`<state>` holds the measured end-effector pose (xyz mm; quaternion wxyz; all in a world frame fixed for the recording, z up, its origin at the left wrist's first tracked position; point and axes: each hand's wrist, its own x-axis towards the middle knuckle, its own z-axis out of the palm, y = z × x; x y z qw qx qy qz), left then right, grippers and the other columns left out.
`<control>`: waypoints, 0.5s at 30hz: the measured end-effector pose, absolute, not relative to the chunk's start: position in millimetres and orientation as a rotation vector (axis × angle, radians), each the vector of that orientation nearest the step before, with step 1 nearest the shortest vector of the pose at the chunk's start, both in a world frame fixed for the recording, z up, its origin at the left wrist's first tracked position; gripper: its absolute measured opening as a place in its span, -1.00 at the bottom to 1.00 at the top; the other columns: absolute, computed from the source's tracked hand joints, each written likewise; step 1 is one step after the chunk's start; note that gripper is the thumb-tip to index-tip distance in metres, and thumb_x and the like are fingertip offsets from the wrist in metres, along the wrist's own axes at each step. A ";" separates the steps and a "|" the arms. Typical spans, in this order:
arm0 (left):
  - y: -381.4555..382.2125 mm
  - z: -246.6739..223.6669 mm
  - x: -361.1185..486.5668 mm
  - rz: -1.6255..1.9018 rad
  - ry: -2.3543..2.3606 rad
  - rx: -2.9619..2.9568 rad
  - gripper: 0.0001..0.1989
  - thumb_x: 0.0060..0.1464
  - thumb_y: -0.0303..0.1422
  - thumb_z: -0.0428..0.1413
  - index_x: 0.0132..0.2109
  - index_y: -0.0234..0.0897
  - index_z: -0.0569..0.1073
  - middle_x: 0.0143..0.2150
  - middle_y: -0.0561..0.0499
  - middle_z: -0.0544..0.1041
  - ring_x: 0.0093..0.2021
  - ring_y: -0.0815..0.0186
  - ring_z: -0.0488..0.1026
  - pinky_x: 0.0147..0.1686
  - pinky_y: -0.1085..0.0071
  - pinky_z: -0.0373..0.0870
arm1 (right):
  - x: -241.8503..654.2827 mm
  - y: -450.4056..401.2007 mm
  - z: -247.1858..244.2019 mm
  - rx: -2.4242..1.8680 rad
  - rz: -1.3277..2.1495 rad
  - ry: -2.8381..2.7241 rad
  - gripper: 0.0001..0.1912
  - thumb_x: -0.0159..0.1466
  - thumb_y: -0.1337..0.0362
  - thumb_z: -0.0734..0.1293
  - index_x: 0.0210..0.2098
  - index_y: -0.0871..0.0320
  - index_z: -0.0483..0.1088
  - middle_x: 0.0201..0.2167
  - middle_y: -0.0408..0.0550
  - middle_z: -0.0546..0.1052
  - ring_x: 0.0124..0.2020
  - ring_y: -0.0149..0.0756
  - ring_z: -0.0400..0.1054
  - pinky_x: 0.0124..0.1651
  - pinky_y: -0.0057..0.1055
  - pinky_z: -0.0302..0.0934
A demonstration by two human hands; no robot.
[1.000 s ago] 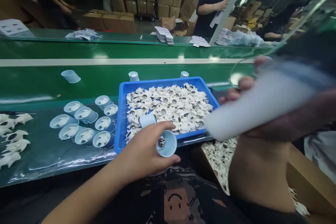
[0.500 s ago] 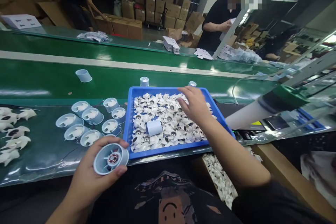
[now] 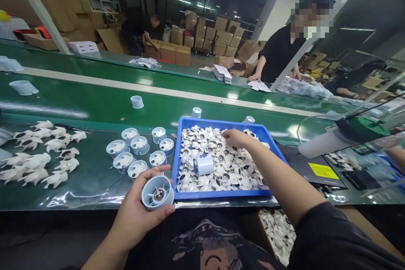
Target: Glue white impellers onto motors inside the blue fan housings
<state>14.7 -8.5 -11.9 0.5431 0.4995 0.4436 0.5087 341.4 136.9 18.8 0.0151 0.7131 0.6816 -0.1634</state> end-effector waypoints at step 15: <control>24.8 19.9 54.0 0.845 1.022 2.199 -0.54 0.01 -0.16 0.27 0.04 -0.19 0.46 -0.01 -0.10 0.60 -0.04 0.01 0.55 -0.02 0.07 0.47 | 265.9 16.3 74.6 1.767 -1.553 2.806 -0.76 0.35 0.37 0.27 0.01 0.16 0.37 -0.11 -0.02 0.50 -0.15 -0.33 0.42 -0.02 -0.29 0.35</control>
